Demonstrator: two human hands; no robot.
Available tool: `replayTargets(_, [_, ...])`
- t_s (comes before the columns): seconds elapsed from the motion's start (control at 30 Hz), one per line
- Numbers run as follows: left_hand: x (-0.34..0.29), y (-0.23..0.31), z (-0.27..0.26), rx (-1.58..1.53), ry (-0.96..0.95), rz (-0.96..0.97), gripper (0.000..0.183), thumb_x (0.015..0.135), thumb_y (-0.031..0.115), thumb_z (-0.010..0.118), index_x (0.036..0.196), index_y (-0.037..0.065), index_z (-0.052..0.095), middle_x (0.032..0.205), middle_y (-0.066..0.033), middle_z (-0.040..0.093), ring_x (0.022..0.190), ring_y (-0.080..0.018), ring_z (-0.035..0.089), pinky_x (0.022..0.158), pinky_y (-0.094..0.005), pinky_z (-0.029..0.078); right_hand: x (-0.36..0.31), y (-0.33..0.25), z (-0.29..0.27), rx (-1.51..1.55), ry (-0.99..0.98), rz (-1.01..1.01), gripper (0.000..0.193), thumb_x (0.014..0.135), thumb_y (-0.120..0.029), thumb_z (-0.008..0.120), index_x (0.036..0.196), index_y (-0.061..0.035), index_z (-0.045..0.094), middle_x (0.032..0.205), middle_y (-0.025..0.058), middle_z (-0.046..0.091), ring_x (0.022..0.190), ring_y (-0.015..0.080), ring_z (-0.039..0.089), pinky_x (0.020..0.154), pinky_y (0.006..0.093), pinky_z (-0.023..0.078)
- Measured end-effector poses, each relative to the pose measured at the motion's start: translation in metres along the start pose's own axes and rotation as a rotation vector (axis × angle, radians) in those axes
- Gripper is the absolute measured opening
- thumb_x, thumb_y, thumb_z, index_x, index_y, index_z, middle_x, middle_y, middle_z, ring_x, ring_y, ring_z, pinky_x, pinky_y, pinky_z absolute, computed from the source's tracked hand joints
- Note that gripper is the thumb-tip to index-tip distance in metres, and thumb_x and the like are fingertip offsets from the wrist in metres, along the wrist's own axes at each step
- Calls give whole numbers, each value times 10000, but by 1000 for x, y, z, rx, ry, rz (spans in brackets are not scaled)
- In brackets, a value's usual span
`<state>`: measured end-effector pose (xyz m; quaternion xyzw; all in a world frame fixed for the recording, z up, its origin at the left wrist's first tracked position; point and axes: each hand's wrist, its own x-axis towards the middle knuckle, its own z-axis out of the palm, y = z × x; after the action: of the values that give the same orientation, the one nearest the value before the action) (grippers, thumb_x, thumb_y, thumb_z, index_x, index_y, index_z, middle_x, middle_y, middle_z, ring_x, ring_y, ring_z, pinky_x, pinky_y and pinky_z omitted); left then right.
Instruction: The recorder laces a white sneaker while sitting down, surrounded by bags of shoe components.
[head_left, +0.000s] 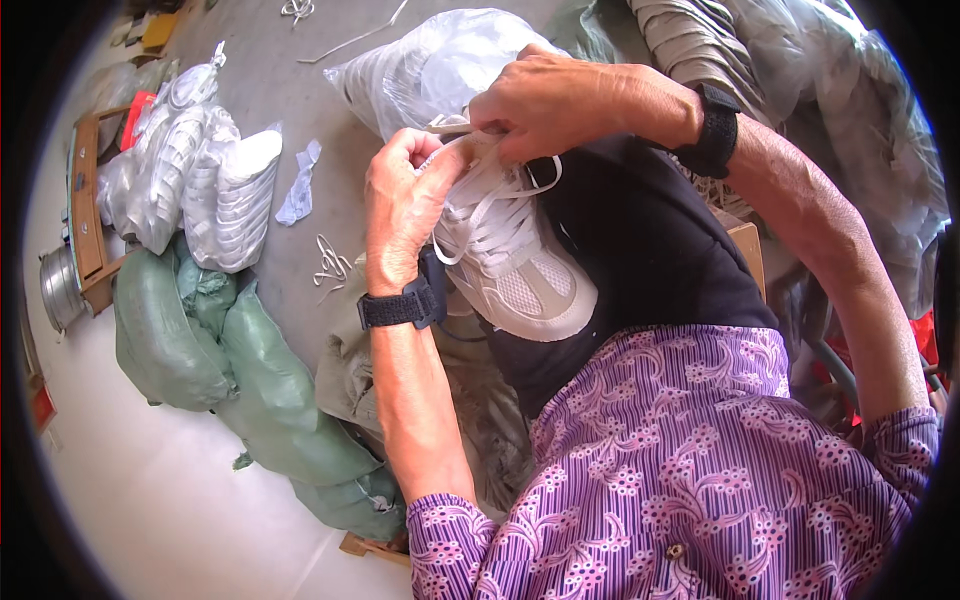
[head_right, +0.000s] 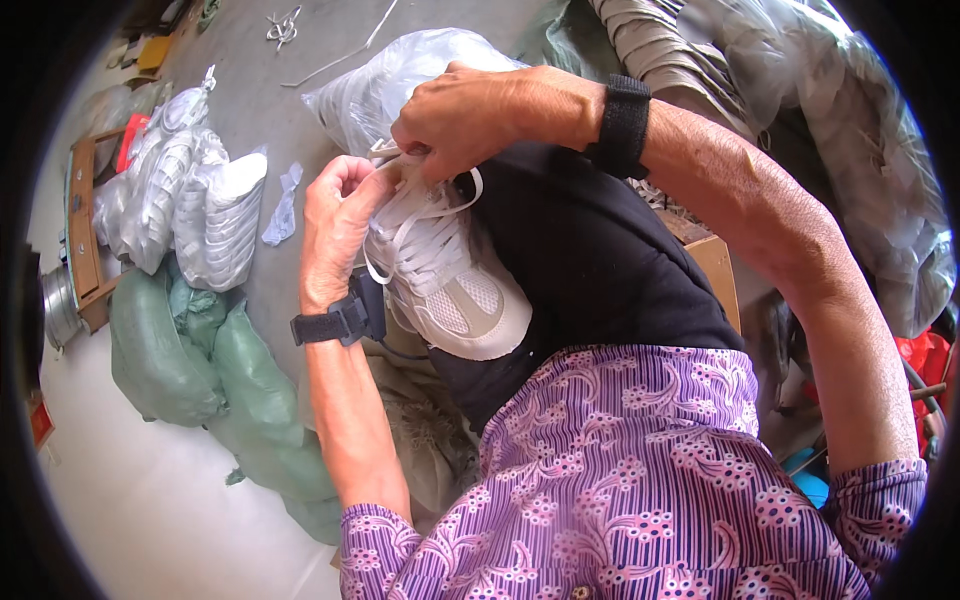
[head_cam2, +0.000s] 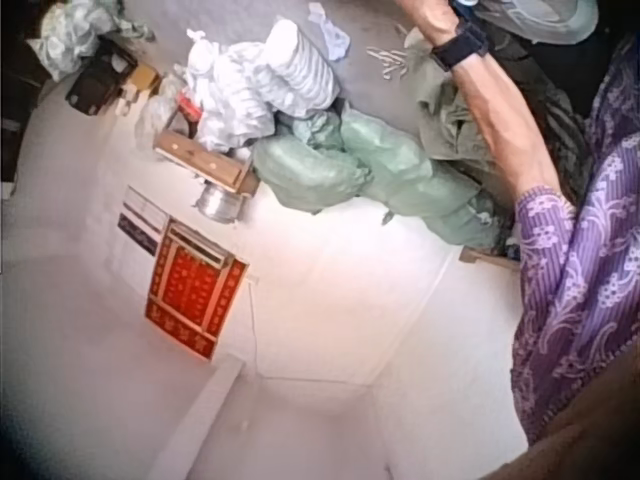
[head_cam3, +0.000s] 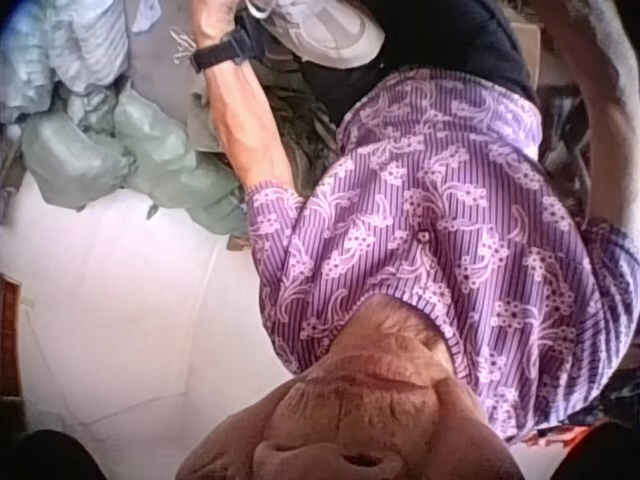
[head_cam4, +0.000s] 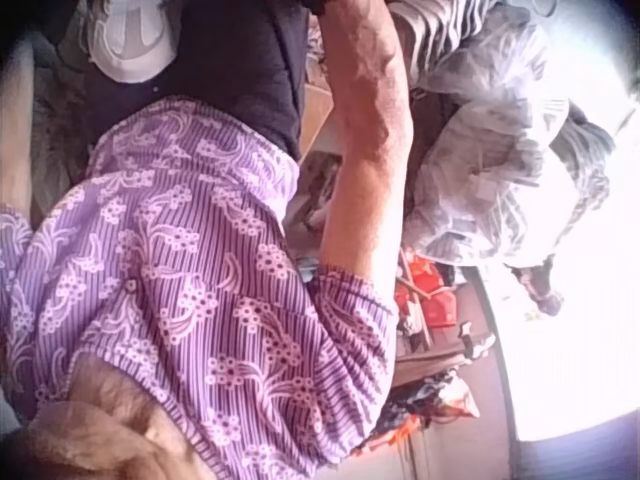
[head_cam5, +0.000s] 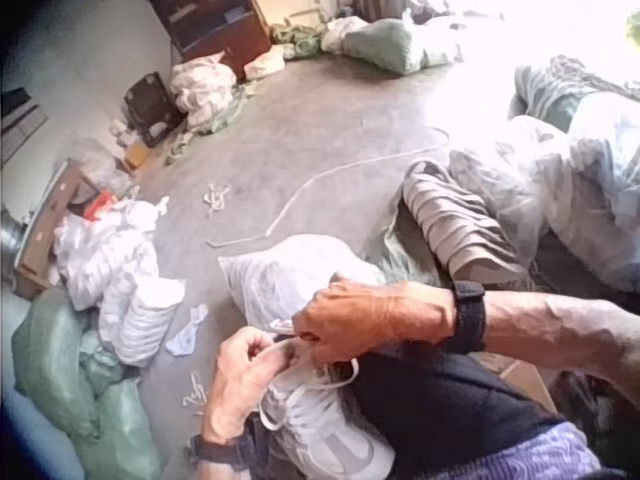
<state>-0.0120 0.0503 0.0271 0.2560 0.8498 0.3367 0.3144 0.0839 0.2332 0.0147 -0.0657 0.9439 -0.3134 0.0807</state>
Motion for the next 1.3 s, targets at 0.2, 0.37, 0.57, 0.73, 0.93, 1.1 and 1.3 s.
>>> replayTargets(0.2, [-4, -9, 7, -250, 70, 49, 240, 773, 205, 737, 749, 36, 568, 688, 68, 481, 623, -29, 394, 558, -199, 347, -5, 4, 2, 16, 17, -25, 201, 653, -172, 643, 831, -85, 677, 774, 89, 672, 801, 277, 641, 796, 413, 423])
replayTargets(0.37, [-7, -14, 11, -280, 110, 55, 227, 770, 189, 717, 742, 35, 552, 667, 54, 475, 612, -50, 390, 556, -224, 357, -5, 8, 5, -37, 32, -45, 177, 646, -151, 652, 815, -102, 677, 761, 76, 672, 785, 273, 637, 779, 416, 430])
replayTargets(0.57, [-2, -5, 22, 276, 173, 259, 195, 790, 175, 668, 812, 5, 573, 717, 3, 526, 700, -106, 471, 660, -274, 420, -9, 16, 17, -102, 167, -160, 164, 678, -134, 640, 834, -121, 687, 751, 61, 674, 764, 267, 647, 740, 403, 464])
replayTargets(0.73, [-2, -11, 26, 57, 156, 321, 197, 788, 169, 646, 913, 21, 607, 867, -82, 579, 795, -209, 539, 747, -345, 446, -18, 1, 3, 297, 263, -61, 216, 741, -203, 655, 928, -103, 694, 782, 94, 677, 742, 256, 658, 683, 358, 506])
replayTargets(0.93, [-9, 8, 23, 262, 229, 434, 249, 772, 193, 677, 970, 51, 627, 924, -125, 583, 881, -298, 572, 789, -383, 462, -18, -6, -9, 773, 333, -171, 233, 843, -256, 635, 961, -57, 664, 773, 45, 647, 751, 137, 603, 723, 304, 486])
replayTargets(1.1, [-10, 14, 23, 469, 179, 473, 348, 669, 333, 792, 880, 85, 668, 920, -130, 612, 901, -332, 580, 791, -426, 468, -22, -9, -19, 1112, 182, -126, 147, 933, -159, 554, 920, -27, 619, 792, -12, 576, 730, 82, 526, 640, 260, 437])
replayTargets(1.3, [-4, 22, 30, 653, 53, 313, 315, 699, 355, 747, 853, 86, 689, 910, -141, 636, 909, -339, 602, 779, -447, 474, -27, -8, -13, 1095, 216, -238, 159, 961, -127, 527, 951, -1, 624, 772, -36, 559, 723, 38, 477, 638, 211, 415])
